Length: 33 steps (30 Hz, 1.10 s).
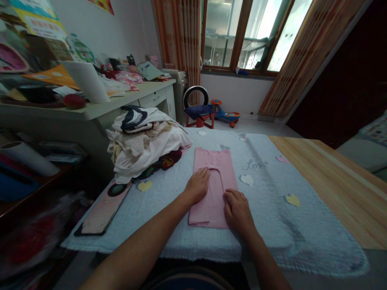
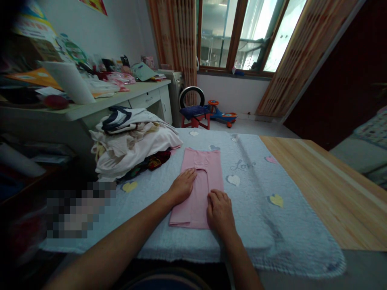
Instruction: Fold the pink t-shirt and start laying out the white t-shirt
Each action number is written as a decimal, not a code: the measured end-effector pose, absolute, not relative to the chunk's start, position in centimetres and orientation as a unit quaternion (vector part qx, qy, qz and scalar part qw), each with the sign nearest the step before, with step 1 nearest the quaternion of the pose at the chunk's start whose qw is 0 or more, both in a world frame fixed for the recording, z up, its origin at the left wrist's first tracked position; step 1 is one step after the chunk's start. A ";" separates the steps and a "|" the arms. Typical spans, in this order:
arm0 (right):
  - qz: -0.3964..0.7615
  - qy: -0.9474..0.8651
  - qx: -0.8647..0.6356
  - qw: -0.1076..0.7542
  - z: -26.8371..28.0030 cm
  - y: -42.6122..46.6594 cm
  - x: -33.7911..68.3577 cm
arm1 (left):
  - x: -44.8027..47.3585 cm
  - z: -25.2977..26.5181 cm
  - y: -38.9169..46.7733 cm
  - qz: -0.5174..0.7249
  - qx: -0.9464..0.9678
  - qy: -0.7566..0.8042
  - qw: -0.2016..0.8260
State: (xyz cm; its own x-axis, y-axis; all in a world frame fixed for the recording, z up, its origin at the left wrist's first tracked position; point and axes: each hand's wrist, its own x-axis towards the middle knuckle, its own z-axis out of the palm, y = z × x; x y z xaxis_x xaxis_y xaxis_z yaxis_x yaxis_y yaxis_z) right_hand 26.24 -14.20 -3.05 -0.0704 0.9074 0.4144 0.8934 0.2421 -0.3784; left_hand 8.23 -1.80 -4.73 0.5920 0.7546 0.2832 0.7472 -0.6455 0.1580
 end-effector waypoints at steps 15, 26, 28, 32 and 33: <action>-0.011 -0.736 -0.627 0.254 -4.7 -15.3 25.5 | 9.3 -2.9 -6.3 0.178 0.866 0.468 -0.007; -0.025 -0.740 -0.618 0.263 -4.2 -15.6 25.4 | 10.0 -3.7 -9.9 0.148 0.853 0.501 0.008; -0.027 -0.739 -0.618 0.266 -4.2 -15.6 25.5 | 10.1 -3.7 -10.1 0.149 0.852 0.502 -0.001; -0.028 -0.736 -0.621 0.269 -4.2 -15.6 25.5 | 10.1 -3.6 -10.4 0.152 0.855 0.495 -0.010; -0.026 -0.735 -0.622 0.269 -4.1 -15.6 25.4 | 10.0 -3.4 -10.4 0.152 0.857 0.493 -0.010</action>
State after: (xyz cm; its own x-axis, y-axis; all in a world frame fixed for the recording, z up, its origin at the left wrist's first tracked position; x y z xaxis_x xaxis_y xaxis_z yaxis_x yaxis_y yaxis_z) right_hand 25.44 -15.64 -4.12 -0.0825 0.8999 0.4283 0.9283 0.2258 -0.2956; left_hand 10.00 -10.35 -3.40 0.4684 0.8414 0.2696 0.8472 -0.5143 0.1331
